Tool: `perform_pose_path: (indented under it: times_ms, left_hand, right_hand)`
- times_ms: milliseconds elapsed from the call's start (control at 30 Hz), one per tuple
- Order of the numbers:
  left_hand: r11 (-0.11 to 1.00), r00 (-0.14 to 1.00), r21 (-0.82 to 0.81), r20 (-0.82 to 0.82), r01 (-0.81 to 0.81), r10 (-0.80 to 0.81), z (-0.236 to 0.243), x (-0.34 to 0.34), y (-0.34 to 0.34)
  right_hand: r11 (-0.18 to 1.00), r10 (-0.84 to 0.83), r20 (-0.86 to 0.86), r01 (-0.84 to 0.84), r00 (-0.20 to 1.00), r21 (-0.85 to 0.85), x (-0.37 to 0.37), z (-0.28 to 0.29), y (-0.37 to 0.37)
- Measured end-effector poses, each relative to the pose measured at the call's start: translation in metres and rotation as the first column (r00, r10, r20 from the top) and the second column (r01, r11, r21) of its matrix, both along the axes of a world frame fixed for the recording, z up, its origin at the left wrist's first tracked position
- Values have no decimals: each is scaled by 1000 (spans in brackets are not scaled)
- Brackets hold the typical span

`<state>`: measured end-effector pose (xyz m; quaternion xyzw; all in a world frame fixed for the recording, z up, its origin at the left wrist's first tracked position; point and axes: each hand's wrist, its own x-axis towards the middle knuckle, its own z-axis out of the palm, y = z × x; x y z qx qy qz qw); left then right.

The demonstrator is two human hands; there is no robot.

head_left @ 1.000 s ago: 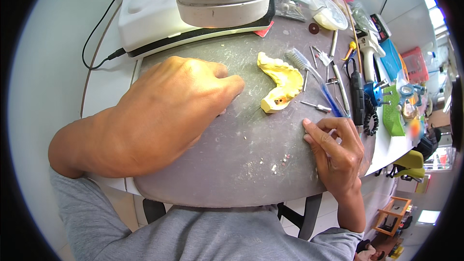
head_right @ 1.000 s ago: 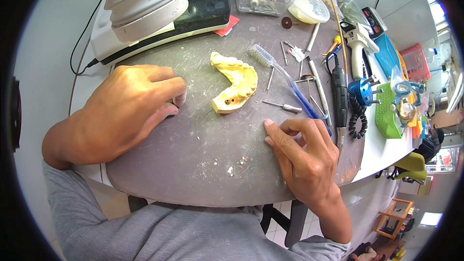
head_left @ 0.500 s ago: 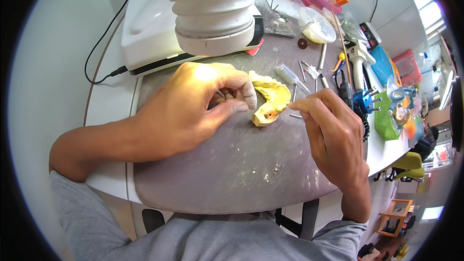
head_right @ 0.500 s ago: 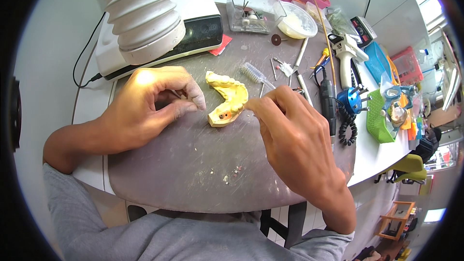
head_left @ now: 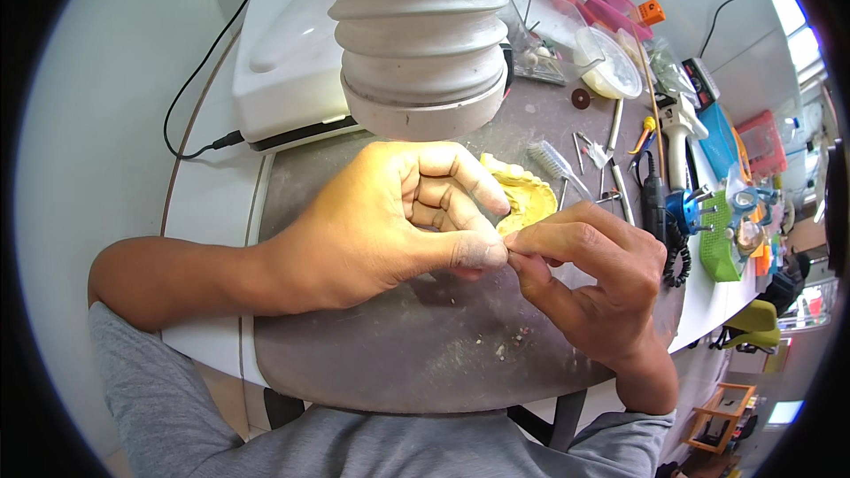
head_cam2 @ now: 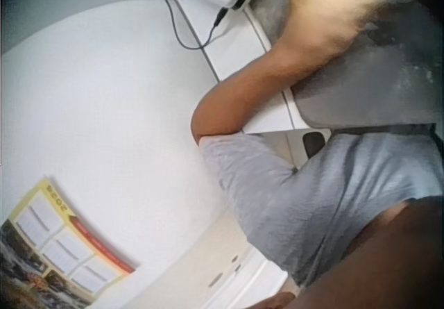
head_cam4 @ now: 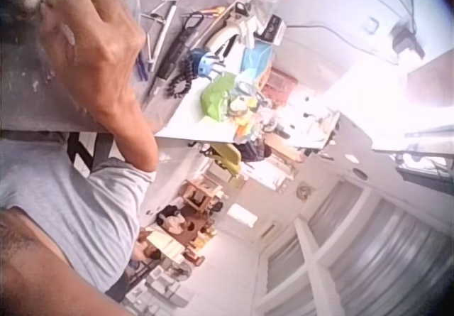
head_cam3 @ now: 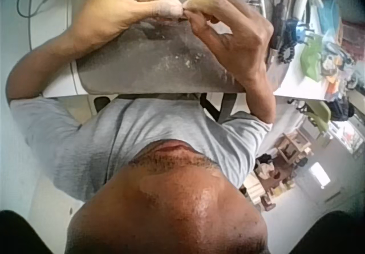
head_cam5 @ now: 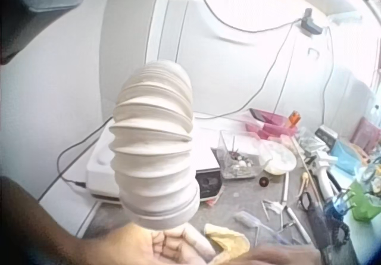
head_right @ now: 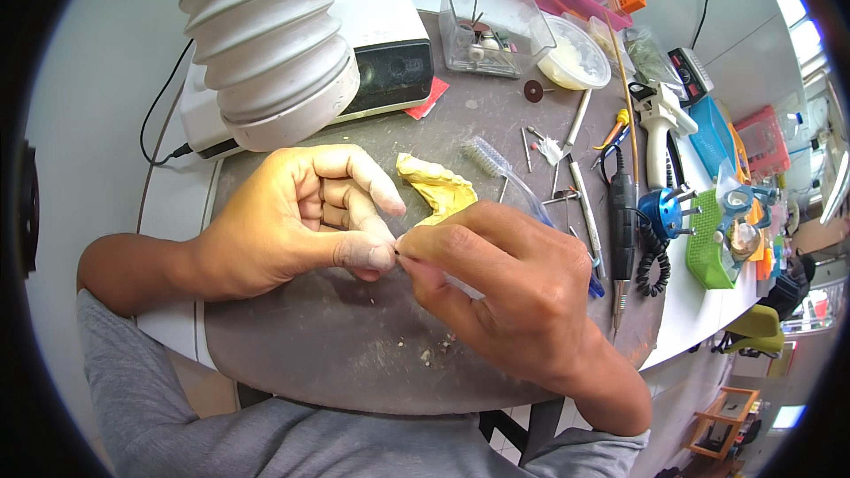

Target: The person uses a rotary tool to trim a dental prosthesis component while holding it against a yellow dental cast. They also handle small metal pins and a plastic component, placing them into the model.

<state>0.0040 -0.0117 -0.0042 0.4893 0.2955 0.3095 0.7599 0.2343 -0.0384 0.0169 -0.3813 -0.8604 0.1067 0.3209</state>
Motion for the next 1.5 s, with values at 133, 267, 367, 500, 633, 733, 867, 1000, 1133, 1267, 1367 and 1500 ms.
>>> perform_pose_path:
  times_ms: [133,267,367,500,633,733,867,1000,1133,1267,1367,1500]
  left_hand:
    - [996,1000,-85,-4,-21,21,3,6,0]
    - [997,999,-77,-34,33,-36,5,3,0]
    - [997,998,-54,-19,63,-65,4,3,0]
    - [997,997,-62,-49,50,-53,4,0,0]
    - [996,999,-86,-47,-20,16,5,0,-2]
    - [998,1000,-62,22,1,1,-3,1,-1]
    - [1000,1000,-16,7,-13,13,-1,0,-5]
    - [999,1000,22,-8,-28,28,3,0,-6]
    - [999,1000,27,14,-27,27,-1,1,-4]
    - [998,999,43,20,-37,37,-3,1,-5]
    - [998,999,40,-7,-46,47,1,1,-6]
    - [993,997,94,-42,-65,69,4,0,-8]
  right_hand:
    - [999,-35,-41,34,999,-18,3,-2,2]
    - [999,-29,-40,28,999,-18,3,-1,2]
    - [1000,-9,-30,9,999,-14,3,-1,2]
    - [998,-4,-95,-2,995,-59,2,-3,4]
    - [981,3,-242,-50,970,-187,7,-2,6]
    - [876,-168,-416,-57,894,-478,1,4,-1]
    - [747,-250,-469,-139,847,-650,1,1,-3]
    - [715,-279,-500,-169,820,-678,-3,0,-5]
    - [701,-271,-486,-175,831,-691,0,-1,-5]
    - [718,-235,-474,-177,849,-673,-1,-1,-6]
    - [748,-204,-472,-174,858,-640,-2,0,-7]
    - [763,-185,-480,-183,858,-620,-4,-1,-6]
